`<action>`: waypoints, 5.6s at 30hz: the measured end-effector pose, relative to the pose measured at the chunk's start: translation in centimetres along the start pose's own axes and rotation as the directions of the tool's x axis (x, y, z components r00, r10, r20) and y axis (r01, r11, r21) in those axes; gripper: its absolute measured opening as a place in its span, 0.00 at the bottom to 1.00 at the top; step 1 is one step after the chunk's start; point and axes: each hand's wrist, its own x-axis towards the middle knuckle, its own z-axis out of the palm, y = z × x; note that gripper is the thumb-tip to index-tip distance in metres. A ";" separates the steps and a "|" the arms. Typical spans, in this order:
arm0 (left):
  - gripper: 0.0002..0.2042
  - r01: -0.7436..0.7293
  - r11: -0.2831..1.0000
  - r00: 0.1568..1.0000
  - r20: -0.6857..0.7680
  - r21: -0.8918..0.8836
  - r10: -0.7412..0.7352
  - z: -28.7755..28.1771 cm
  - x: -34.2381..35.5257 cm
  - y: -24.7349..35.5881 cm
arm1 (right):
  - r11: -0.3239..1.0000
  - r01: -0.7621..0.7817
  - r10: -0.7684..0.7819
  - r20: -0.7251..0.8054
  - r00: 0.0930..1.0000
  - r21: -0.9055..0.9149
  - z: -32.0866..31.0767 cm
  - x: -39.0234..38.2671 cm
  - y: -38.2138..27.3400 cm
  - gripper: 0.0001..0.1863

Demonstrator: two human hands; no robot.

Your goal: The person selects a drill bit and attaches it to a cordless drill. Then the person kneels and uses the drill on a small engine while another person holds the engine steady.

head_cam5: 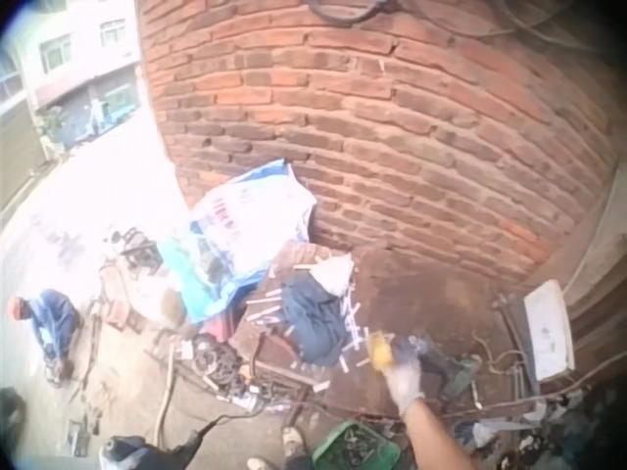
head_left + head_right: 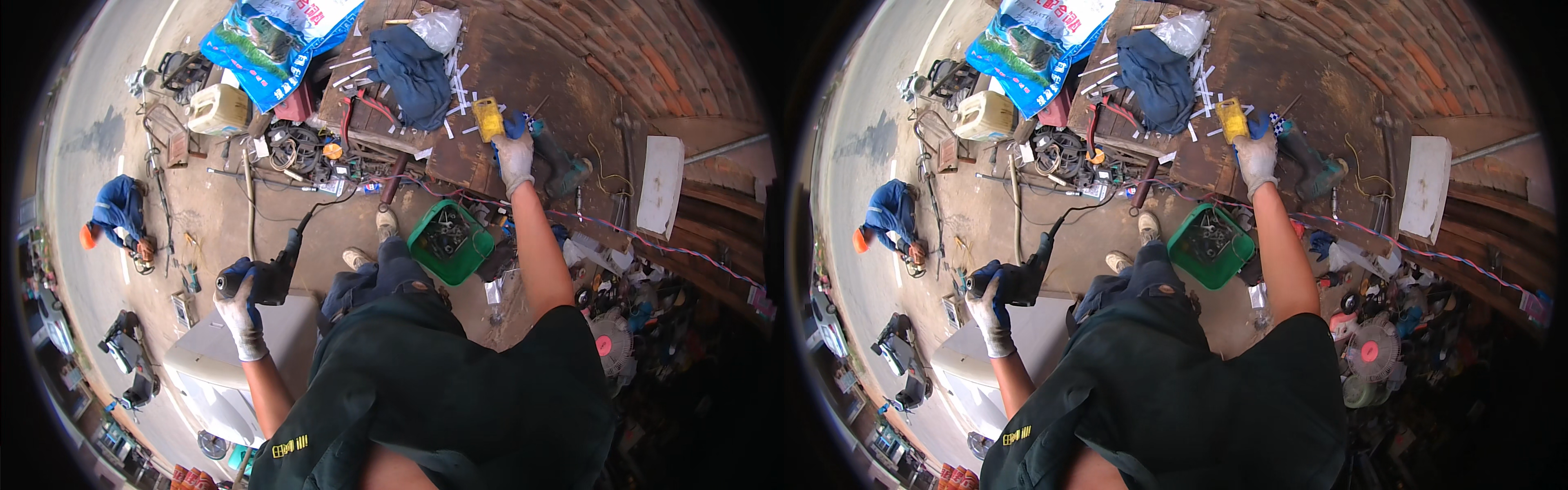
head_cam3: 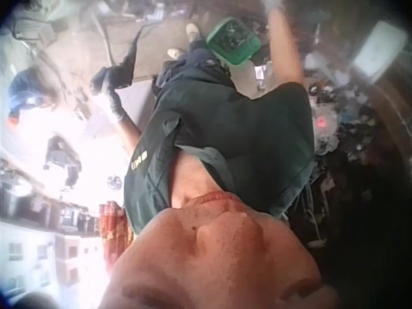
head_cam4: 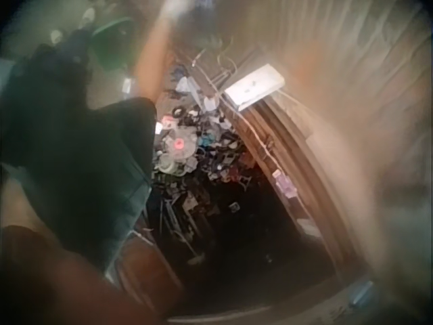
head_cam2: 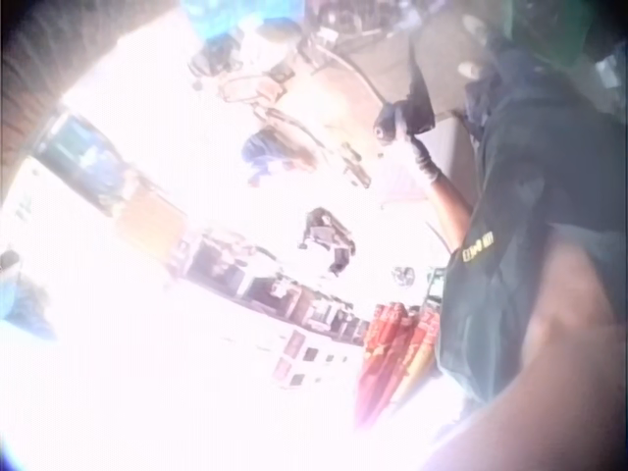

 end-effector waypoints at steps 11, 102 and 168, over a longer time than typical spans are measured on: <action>0.13 -0.026 0.998 0.998 0.050 0.050 0.024 1.2 -0.8 0.3 | 0.886 0.162 -0.061 0.238 0.969 -0.434 -0.9 0.4 -1.0 0.26; 0.15 -0.224 0.768 0.936 0.087 -0.600 0.341 -9.2 1.0 10.3 | 0.613 0.768 -0.313 0.950 0.019 0.186 34.8 -28.1 -37.7 0.18; 0.21 -0.053 0.383 0.872 0.145 -0.922 0.468 -10.5 -4.0 13.8 | 0.310 0.877 -0.806 0.591 0.038 0.367 22.3 -34.0 -16.7 0.35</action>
